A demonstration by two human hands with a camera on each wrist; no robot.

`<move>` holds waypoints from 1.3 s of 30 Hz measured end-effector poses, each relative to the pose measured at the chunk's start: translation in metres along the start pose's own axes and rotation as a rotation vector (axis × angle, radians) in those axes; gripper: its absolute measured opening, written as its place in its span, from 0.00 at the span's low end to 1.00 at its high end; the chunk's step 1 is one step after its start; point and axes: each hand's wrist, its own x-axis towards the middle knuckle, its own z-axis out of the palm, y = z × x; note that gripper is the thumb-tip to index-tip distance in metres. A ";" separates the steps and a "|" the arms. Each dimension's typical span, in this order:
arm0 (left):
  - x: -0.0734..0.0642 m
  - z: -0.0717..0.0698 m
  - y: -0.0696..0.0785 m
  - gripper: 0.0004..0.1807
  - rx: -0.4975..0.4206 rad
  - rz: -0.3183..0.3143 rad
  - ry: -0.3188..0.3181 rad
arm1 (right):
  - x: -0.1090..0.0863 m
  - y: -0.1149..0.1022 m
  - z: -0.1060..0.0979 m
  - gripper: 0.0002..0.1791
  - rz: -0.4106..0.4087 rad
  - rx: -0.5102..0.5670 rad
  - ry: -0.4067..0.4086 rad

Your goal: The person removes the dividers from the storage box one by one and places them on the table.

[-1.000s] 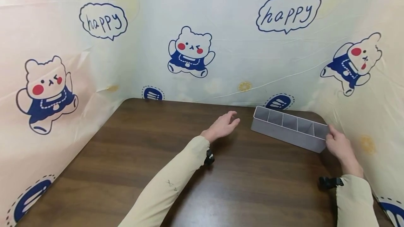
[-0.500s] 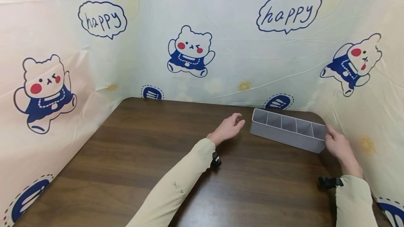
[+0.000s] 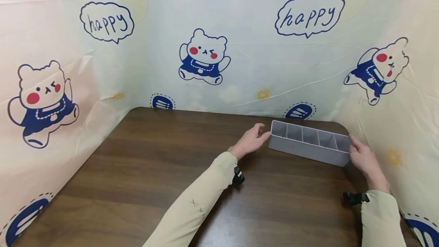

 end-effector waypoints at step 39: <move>0.003 0.025 0.015 0.26 -0.184 -0.087 0.066 | 0.003 -0.007 0.006 0.29 0.013 -0.043 0.025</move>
